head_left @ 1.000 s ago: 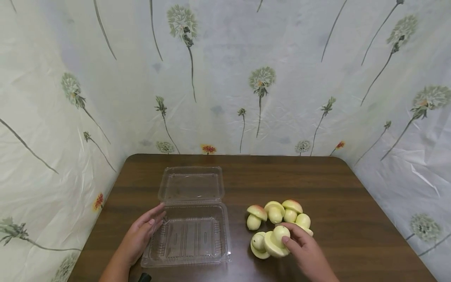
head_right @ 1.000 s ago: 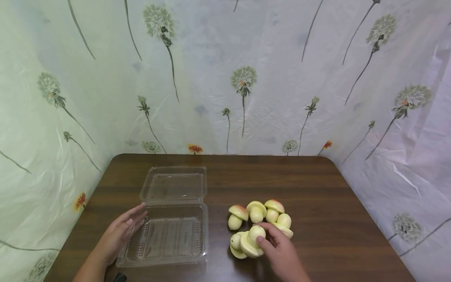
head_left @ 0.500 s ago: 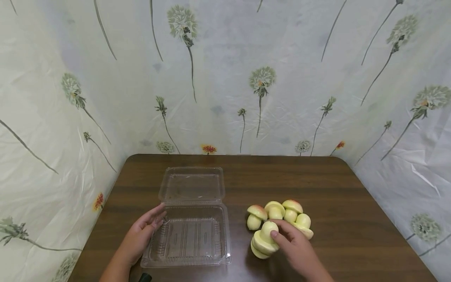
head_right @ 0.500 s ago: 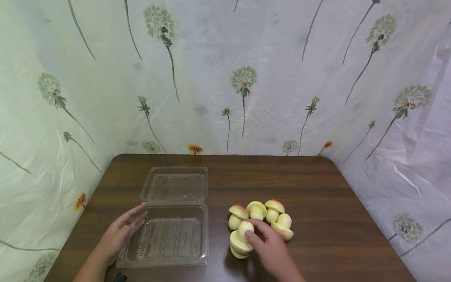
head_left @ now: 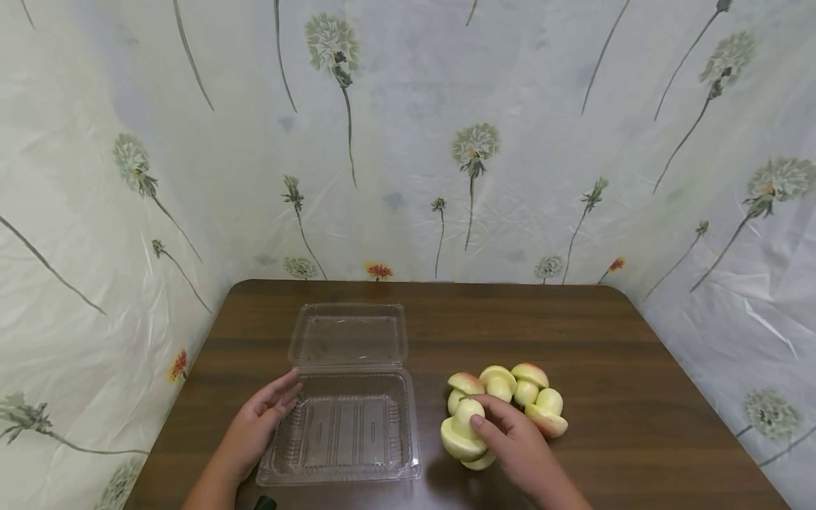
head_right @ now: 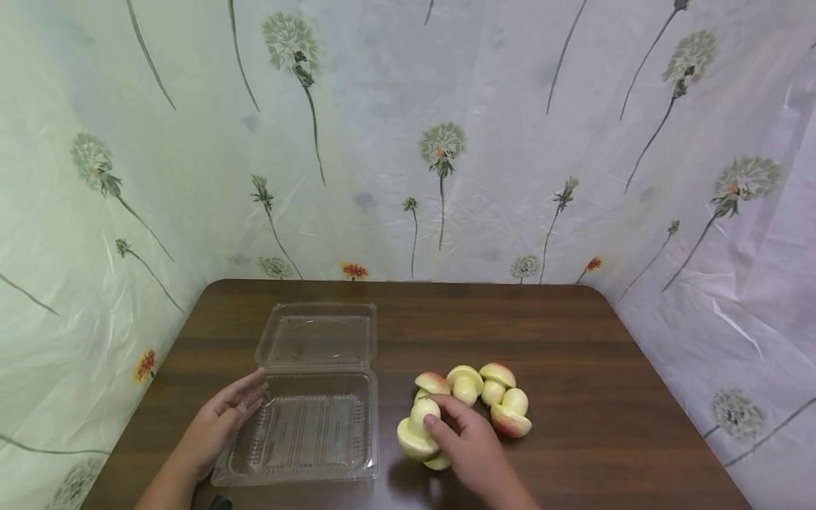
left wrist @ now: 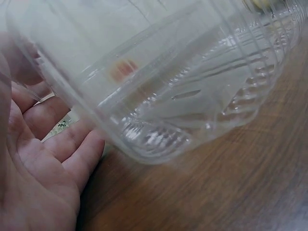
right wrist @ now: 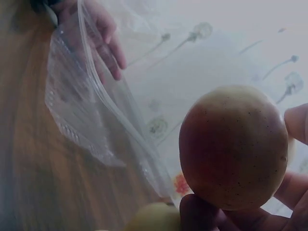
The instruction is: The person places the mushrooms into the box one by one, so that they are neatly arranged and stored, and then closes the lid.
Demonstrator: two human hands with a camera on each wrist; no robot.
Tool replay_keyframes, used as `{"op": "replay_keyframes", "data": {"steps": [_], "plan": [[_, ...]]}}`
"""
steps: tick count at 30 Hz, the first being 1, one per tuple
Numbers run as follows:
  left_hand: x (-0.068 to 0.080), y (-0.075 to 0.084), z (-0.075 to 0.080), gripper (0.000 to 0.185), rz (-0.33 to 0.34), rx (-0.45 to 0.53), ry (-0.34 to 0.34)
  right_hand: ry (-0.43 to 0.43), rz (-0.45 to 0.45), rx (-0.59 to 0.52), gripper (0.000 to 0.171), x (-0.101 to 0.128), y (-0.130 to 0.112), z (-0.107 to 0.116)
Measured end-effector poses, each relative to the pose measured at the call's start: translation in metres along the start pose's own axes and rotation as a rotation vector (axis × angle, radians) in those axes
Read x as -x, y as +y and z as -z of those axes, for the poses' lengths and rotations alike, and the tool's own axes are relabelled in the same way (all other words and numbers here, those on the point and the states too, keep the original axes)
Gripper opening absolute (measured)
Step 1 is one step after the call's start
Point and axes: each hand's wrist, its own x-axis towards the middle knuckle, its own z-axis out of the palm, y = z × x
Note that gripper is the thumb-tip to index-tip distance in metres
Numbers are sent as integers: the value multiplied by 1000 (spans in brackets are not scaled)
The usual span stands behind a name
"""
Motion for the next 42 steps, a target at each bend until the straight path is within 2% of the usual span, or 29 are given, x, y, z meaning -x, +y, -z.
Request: {"op": "replay_keyframes", "data": {"steps": [8,12,19,30,42], "plan": [[0,0,1,51,-23,-1,-15,-25,10,-1,26,-3,-2,-12],[1,-1,1,50,-20,-10,-11,-28,50,15,27,-4,-4,-17],[0,0,0,50,-22,-12,-9,-94,79,13,28,-9,-10,-24],[5,-2,1,53,67,-60,-20,-204,73,-58,30,-15,-17,-41],[1,-4,1,54,6,-43,-26,-212,69,-46,28,-28,-27,-62]]}}
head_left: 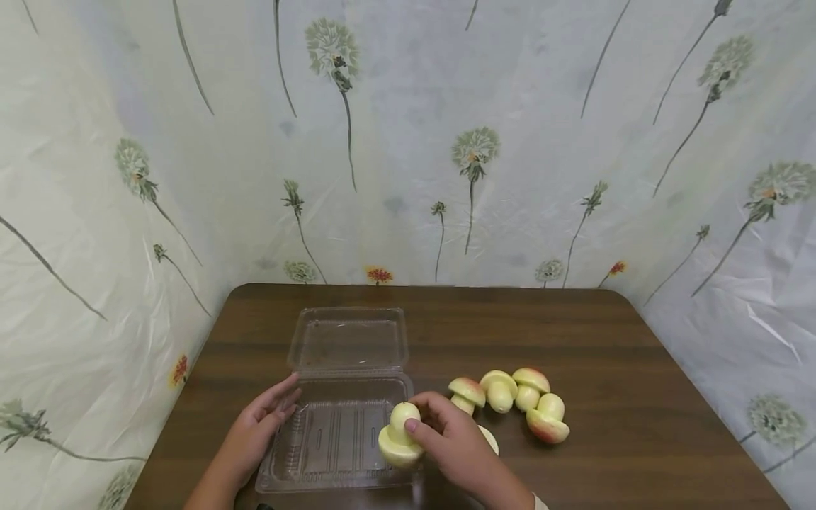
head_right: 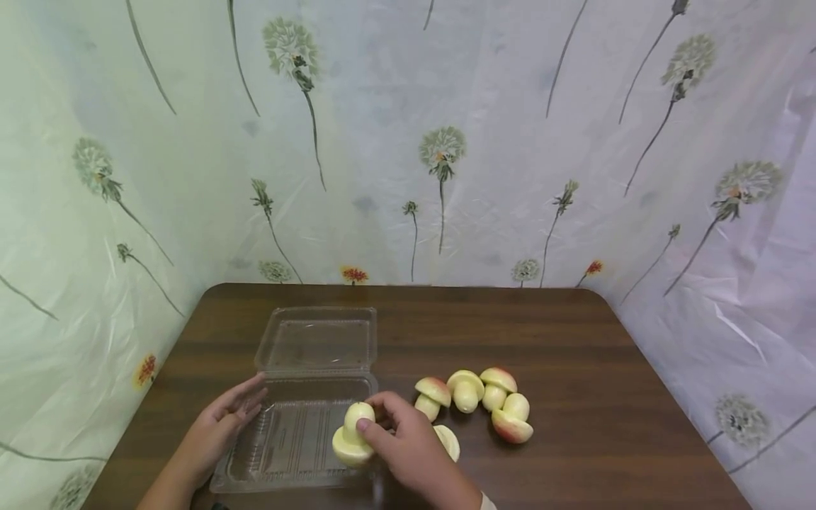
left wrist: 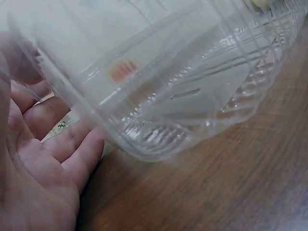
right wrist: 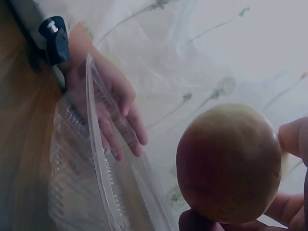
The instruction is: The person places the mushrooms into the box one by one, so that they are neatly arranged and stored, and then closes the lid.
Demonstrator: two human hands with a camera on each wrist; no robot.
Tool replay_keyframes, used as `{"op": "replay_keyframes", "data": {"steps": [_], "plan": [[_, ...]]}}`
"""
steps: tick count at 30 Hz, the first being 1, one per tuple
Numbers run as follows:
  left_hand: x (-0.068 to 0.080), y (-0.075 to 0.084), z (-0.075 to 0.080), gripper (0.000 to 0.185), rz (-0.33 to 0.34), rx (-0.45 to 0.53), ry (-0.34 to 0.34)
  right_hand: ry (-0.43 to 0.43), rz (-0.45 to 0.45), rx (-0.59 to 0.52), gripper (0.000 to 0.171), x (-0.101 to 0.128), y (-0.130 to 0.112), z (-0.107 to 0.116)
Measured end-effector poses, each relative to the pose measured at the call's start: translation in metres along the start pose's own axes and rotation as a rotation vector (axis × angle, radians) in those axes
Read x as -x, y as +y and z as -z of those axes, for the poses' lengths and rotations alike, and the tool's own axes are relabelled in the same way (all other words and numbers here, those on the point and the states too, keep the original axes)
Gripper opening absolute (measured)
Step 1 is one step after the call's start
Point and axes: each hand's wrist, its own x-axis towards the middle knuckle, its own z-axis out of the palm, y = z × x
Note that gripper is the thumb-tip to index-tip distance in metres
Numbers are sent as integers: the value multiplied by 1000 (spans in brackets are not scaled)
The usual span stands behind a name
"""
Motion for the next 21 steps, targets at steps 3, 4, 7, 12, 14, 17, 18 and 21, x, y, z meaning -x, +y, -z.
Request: {"op": "replay_keyframes", "data": {"steps": [3,4,7,12,14,17,18,21], "plan": [[0,0,-1,54,-12,5,2,-12,-9,-14,28,-3,-2,-5],[0,0,-1,54,-14,8,1,-16,-11,-17,28,-4,-3,-7],[0,1,-1,53,-22,18,4,-25,-16,-19,28,-8,-6,-13],[0,2,-1,52,-43,22,7,-19,-27,3,28,-14,-11,-21],[0,2,-1,52,-51,19,3,-19,-27,14,28,-16,-12,-23],[0,2,0,51,-49,21,7,-29,-28,28,28,-19,-15,-25],[0,2,0,51,-47,22,6,-32,-28,32,27,-20,-15,-26],[0,3,-1,51,-39,24,11,-37,-33,44,28,-23,-15,-28]]}}
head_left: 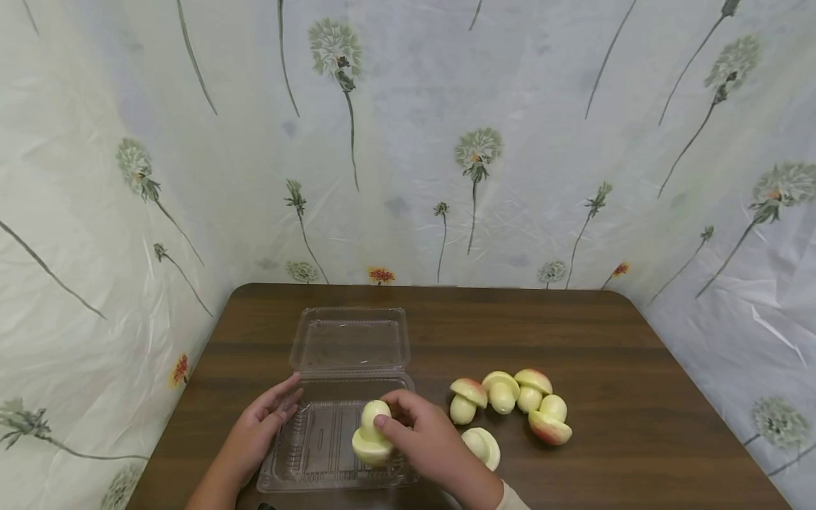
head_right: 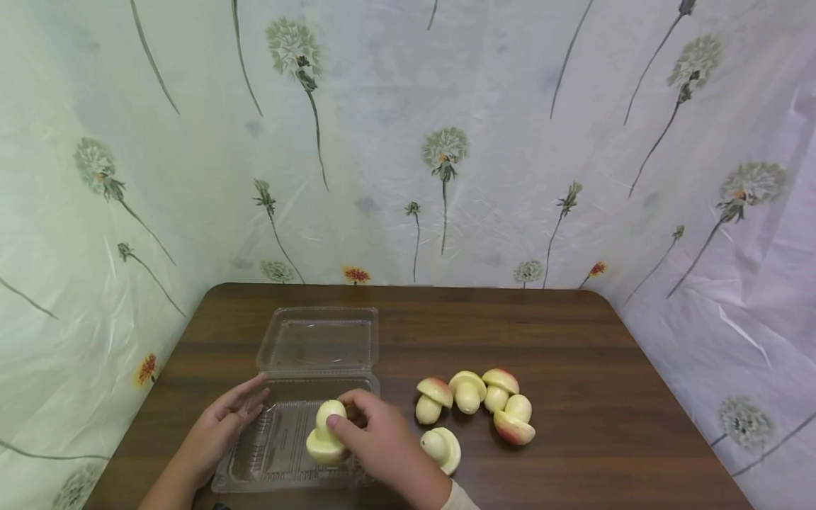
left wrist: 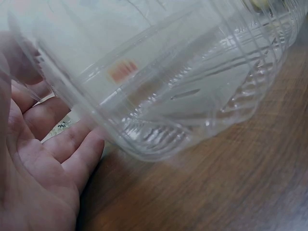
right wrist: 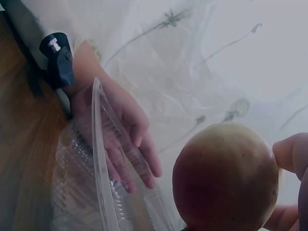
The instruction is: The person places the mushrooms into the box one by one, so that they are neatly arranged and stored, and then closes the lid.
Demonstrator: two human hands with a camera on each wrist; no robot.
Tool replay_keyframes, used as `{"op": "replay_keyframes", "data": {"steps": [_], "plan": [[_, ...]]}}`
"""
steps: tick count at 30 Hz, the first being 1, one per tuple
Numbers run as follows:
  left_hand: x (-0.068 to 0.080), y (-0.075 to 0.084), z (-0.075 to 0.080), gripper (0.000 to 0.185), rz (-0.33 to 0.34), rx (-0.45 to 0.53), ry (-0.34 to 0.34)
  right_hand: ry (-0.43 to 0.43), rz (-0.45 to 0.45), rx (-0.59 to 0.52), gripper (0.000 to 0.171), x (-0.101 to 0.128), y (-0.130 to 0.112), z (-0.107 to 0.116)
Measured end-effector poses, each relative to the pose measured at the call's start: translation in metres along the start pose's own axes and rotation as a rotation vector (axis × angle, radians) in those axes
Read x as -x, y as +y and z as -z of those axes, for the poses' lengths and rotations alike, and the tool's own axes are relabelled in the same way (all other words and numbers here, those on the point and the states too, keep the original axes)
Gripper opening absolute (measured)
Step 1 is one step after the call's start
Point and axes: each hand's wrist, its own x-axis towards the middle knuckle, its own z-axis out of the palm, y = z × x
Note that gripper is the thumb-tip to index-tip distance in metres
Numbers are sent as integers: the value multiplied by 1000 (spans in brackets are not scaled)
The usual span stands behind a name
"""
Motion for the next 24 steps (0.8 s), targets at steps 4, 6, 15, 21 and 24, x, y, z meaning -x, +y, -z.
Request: {"op": "replay_keyframes", "data": {"steps": [4,6,15,21,24], "plan": [[-1,2,-1,51,4,1,-4,6,-4,35,29,-3,1,-4],[-1,2,-1,51,3,-1,-6,6,-3,55,29,-5,1,-5],[0,1,-2,52,12,-8,-14,-37,-8,78,34,-13,-4,-11],[-1,-2,-1,52,0,-20,9,-41,1,69,34,-20,-8,-22],[-3,-3,-2,51,-16,-24,14,-32,-6,77,32,-22,-9,-26]]}}
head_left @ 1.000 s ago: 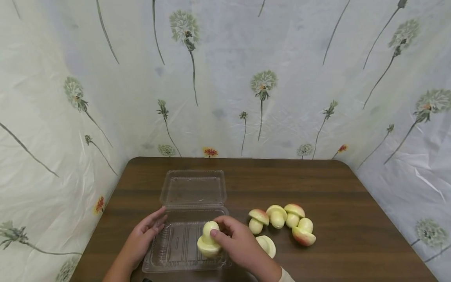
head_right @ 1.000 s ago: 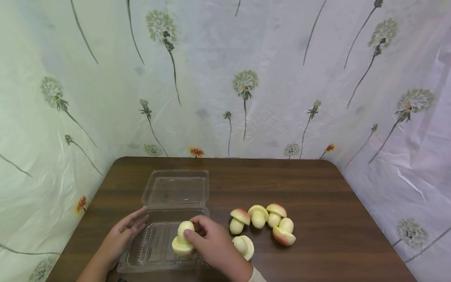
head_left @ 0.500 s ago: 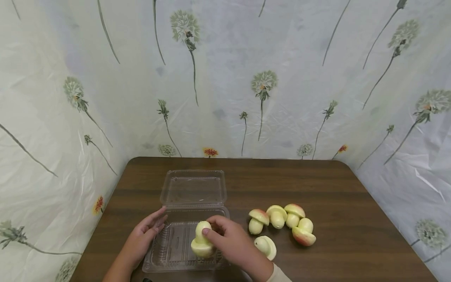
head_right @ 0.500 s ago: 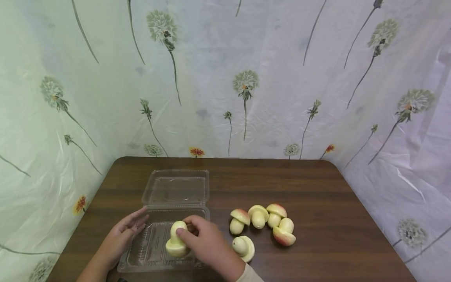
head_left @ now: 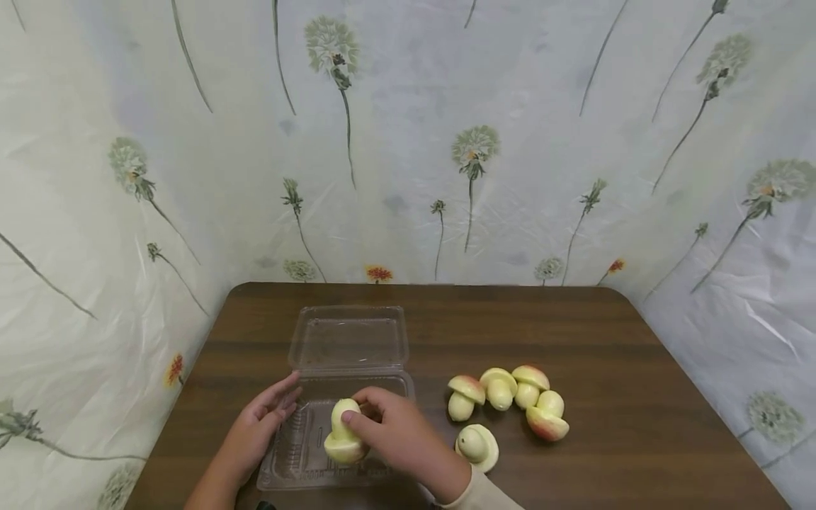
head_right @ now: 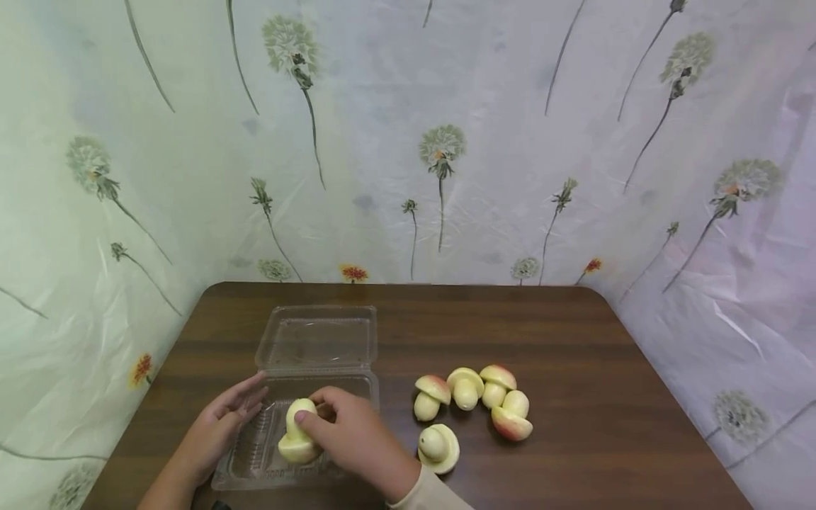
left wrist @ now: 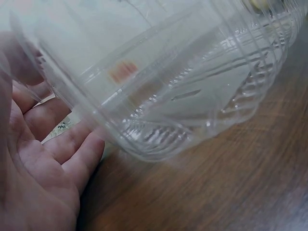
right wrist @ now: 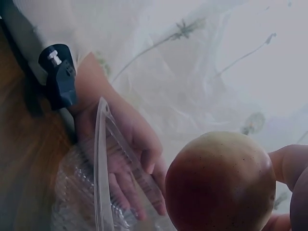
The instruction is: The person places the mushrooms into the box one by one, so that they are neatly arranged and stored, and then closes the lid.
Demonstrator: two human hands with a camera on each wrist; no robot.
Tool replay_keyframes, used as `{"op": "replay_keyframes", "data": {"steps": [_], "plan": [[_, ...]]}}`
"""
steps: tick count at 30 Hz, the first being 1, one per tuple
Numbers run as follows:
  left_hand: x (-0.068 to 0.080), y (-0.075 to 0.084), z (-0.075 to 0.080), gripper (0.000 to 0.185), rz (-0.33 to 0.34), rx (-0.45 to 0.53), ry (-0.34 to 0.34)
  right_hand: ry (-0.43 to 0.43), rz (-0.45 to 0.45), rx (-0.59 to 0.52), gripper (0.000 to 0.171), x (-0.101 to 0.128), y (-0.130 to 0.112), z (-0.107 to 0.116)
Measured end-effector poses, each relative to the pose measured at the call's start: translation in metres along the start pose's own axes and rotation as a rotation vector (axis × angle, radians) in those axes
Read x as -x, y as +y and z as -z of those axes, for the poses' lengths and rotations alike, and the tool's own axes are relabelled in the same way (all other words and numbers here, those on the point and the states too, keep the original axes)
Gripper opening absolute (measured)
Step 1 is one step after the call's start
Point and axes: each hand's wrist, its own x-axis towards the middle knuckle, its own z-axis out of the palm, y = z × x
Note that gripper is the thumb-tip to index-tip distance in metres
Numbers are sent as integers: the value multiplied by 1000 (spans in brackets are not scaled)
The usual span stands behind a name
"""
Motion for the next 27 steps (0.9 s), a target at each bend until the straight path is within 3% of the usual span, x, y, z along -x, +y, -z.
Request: {"op": "replay_keyframes", "data": {"steps": [11,27], "plan": [[1,4,0,52,46,-6,-9,-25,-26,27,31,-10,-7,-15],[1,5,0,51,1,-2,-31,-69,-111,62,37,-28,-20,-29]]}}
